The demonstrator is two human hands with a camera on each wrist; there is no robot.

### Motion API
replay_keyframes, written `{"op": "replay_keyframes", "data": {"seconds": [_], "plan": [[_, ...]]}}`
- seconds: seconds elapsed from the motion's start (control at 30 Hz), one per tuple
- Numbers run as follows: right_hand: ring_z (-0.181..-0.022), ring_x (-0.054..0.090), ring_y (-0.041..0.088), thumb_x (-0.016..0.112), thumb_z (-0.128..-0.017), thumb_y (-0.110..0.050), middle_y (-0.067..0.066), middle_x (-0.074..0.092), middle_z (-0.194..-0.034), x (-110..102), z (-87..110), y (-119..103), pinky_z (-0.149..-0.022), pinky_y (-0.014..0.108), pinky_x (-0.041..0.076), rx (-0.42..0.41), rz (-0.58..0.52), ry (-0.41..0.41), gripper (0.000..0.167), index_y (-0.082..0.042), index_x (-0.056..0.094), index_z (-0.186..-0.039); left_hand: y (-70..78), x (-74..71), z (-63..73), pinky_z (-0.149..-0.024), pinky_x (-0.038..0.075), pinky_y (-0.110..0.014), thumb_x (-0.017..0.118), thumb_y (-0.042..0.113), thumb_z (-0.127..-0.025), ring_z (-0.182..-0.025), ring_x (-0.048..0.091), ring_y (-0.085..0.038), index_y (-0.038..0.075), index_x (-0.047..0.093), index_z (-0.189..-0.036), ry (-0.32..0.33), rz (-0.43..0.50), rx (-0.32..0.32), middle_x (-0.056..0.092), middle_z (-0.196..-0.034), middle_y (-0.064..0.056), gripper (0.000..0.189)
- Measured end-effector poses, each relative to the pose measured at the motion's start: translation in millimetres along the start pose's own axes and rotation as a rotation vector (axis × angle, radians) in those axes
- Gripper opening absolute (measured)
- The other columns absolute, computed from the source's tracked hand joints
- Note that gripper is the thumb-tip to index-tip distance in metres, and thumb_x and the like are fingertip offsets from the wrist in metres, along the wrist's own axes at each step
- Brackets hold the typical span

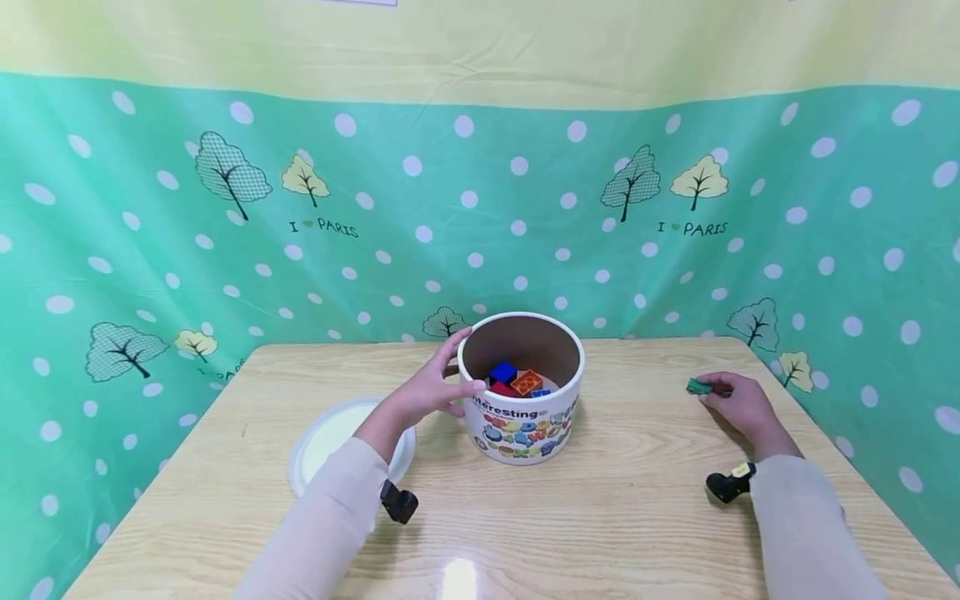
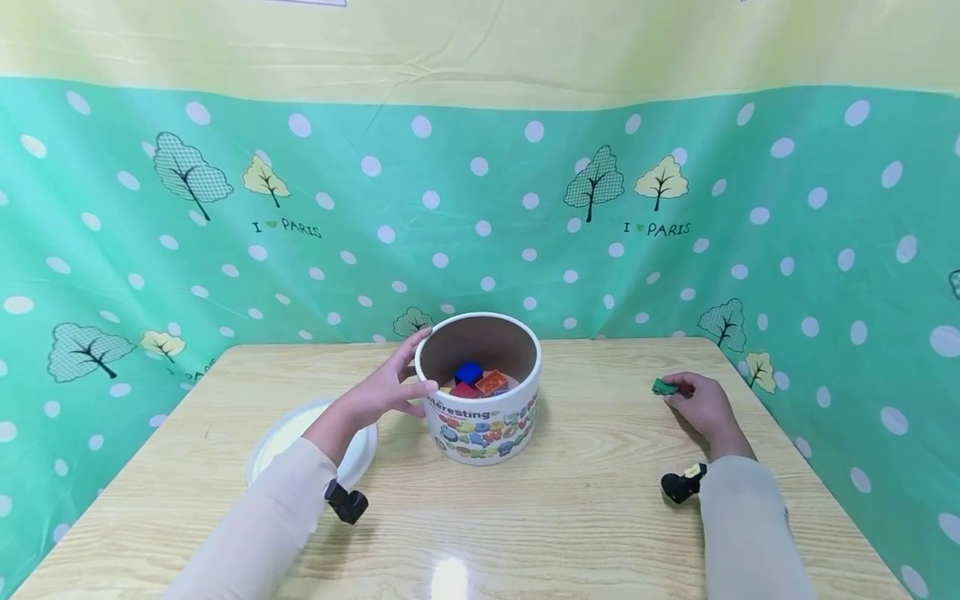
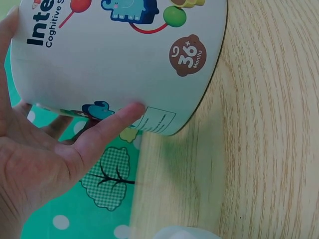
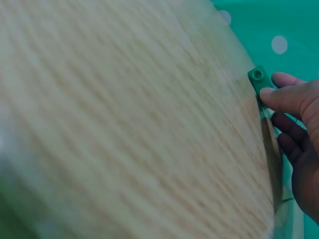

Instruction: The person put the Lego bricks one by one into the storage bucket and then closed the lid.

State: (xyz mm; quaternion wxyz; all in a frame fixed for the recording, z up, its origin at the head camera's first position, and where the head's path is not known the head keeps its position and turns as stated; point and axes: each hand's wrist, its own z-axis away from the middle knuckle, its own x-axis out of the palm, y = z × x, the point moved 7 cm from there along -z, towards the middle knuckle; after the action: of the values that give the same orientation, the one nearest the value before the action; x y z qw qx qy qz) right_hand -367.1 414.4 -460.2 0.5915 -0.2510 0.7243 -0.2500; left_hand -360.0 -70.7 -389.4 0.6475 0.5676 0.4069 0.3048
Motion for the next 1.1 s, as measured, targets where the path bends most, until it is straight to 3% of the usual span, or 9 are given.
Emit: {"op": "replay_keyframes", "data": {"seconds": [0.2, 0.33, 0.73, 1.1], "plan": [[-0.092, 0.055, 0.028, 0.066, -0.093, -0.013, 0.02, 0.062, -0.107, -3, 5.0, -10, -0.072, 0.031, 0.048, 0.0, -0.006, -0.01, 0.032, 0.0, 0.064, -0.123, -1.6, -1.1, -0.6, -0.08, 0.055, -0.058, 0.074, 0.029, -0.087, -0.141, 0.023, -0.04, 0.043, 0.019, -0.152, 0.001, 0.0, -0.006, 0.017, -0.158, -0.007, 0.086], [-0.089, 0.056, 0.022, 0.068, -0.091, -0.012, 0.019, 0.063, -0.104, -3, 8.9, -22, -0.068, 0.024, 0.049, -0.026, -0.053, -0.034, 0.034, 0.001, 0.064, -0.122, -2.2, -1.9, -1.1, -0.08, 0.055, -0.058, 0.074, 0.028, -0.088, -0.141, 0.023, -0.04, 0.043, 0.019, -0.152, 0.005, 0.002, -0.007, 0.016, -0.159, -0.007, 0.086], [-0.091, 0.057, 0.015, 0.068, -0.092, -0.01, 0.019, 0.063, -0.109, 0, 14.9, -46, -0.072, 0.02, 0.052, -0.062, -0.108, -0.09, 0.037, 0.001, 0.061, -0.127, 0.4, -0.2, 0.2, -0.08, 0.055, -0.058, 0.074, 0.027, -0.087, -0.141, 0.023, -0.041, 0.042, 0.019, -0.152, 0.015, 0.007, -0.013, 0.016, -0.159, -0.009, 0.086], [-0.091, 0.056, 0.002, 0.066, -0.093, -0.008, 0.018, 0.063, -0.11, -1, 20.6, -74, -0.077, 0.015, 0.049, -0.162, -0.118, -0.094, 0.036, 0.0, 0.061, -0.128, -0.1, 0.1, 0.3, -0.08, 0.055, -0.057, 0.077, 0.032, -0.084, -0.141, 0.022, -0.042, 0.042, 0.018, -0.152, 0.005, 0.008, -0.005, 0.014, -0.16, -0.01, 0.09]]}}
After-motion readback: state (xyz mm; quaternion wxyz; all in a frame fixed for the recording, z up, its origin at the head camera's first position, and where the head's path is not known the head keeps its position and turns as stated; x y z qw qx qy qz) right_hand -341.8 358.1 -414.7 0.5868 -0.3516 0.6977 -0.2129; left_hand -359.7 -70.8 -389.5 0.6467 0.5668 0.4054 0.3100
